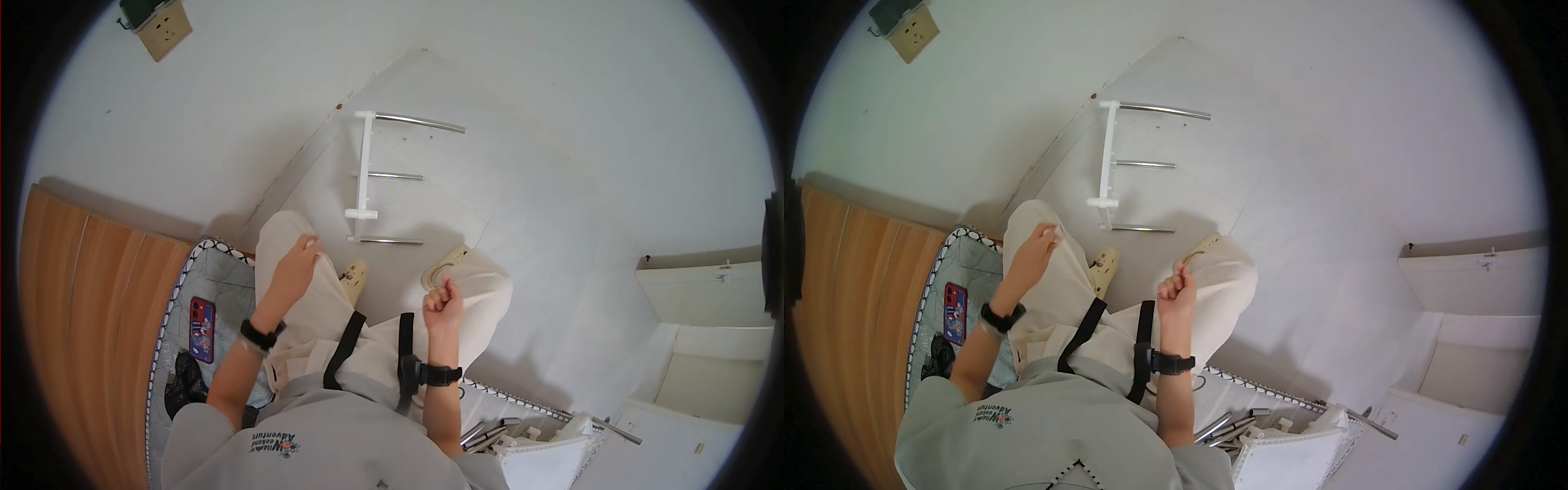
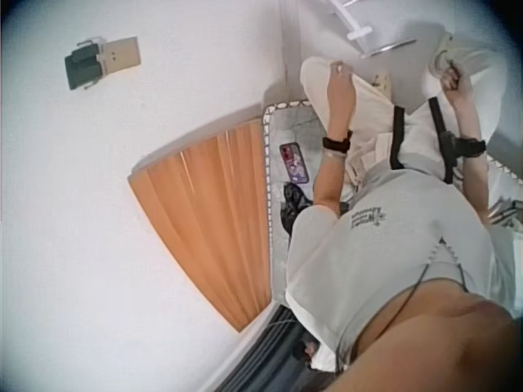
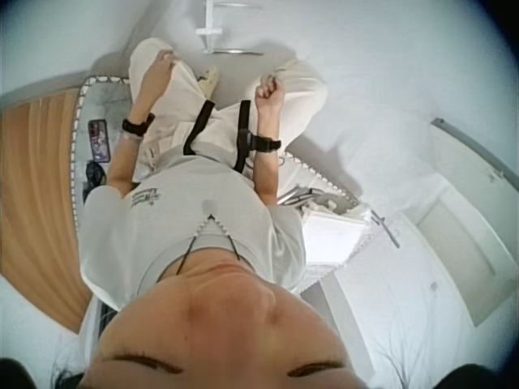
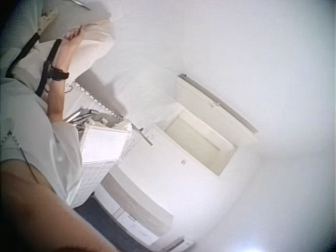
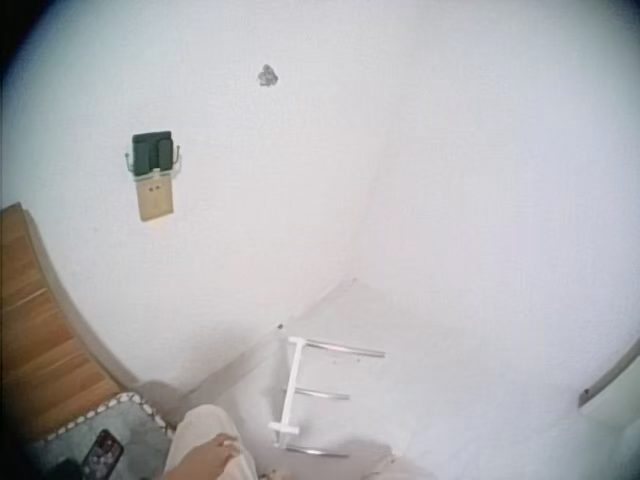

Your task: Assembling a white plastic and metal shelf or rack.

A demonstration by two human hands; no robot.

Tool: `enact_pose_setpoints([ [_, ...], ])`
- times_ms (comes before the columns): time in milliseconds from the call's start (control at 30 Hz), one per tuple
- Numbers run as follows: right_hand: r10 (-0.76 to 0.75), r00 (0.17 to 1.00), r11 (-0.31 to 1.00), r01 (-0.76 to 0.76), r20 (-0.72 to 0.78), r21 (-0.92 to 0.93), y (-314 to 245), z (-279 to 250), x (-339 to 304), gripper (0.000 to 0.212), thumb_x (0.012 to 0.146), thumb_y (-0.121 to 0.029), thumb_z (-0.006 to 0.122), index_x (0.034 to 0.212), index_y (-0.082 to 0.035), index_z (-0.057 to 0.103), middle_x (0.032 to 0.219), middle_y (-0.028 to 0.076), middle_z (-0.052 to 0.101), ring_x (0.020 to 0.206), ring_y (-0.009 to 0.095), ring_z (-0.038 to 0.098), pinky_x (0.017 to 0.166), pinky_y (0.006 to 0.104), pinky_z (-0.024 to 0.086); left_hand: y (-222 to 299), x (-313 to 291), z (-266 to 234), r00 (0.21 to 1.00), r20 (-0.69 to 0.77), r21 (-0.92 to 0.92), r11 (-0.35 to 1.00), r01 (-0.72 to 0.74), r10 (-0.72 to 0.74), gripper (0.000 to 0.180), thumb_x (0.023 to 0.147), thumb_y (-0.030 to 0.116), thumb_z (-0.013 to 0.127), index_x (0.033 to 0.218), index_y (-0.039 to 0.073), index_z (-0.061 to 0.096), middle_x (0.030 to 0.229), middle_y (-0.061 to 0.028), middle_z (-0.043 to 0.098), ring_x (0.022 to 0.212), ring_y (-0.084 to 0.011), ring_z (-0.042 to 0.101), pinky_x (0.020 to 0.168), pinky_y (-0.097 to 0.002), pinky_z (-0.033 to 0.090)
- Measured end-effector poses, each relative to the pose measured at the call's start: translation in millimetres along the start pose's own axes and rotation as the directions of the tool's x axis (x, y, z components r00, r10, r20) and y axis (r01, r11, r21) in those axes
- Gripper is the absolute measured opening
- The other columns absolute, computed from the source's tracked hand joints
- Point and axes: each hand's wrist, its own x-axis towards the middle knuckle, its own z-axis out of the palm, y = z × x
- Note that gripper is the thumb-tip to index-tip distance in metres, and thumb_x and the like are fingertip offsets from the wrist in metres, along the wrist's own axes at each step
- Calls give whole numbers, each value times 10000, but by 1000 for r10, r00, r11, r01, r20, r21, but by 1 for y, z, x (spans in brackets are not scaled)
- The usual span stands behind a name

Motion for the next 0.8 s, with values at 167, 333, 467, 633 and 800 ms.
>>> enact_pose_setpoints([
  [167, 101, 995, 989, -101, 6, 111, -20, -36, 2, 140, 862, -160, 464, 810, -59, 547, 501, -51, 284, 396, 72, 213, 374, 223, 191, -24, 106, 51, 961, 217, 226, 949, -218, 169, 515, 773, 167, 568, 1194, -20, 338, 1196, -243, 395, 1001, -405, 493, 780, -458, 461],
  [333, -119, 972, 985, 141, -205, 100, -74, -66, -33, 115, 840, -157, 480, 760, -77, 500, 474, -58, 237, 383, 65, 189, 354, 222, 157, -64, 223, 114, 973, 155, 179, 974, 142, -170, 550, 779, 309, 603, 1102, -46, 336, 1122, -284, 427, 993, -443, 493, 815, -489, 438],
  [467, -254, 915, 954, 291, -313, 76, -92, -92, -75, 114, 821, -162, 494, 739, -84, 502, 482, -43, 264, 386, 81, 210, 363, 235, 181, -89, 266, 146, 961, 4, 84, 958, 276, -277, 565, 783, 327, 601, 1101, -59, 338, 1087, -281, 458, 990, -438, 504, 837, -488, 427],
  [633, -217, 900, 965, 257, -377, 57, -77, -112, -71, 141, 801, -168, 492, 676, -103, 488, 478, -43, 280, 393, 100, 237, 375, 249, 207, -179, 276, 155, 997, -31, 171, 982, 80, -76, 489, 775, 202, 568, 1074, -107, 334, 1049, -326, 484, 986, -436, 509, 813, -465, 441],
  [800, -166, 872, 944, 276, -461, 181, -84, -102, -50, 167, 803, -140, 470, 638, -122, 456, 473, -49, 262, 390, 100, 232, 382, 248, 218, -129, 281, 185, 918, 2, -152, 907, 392, -397, 453, 763, 154, 551, 1040, -135, 340, 935, -370, 526, 824, -482, 553, 748, -483, 465],
])
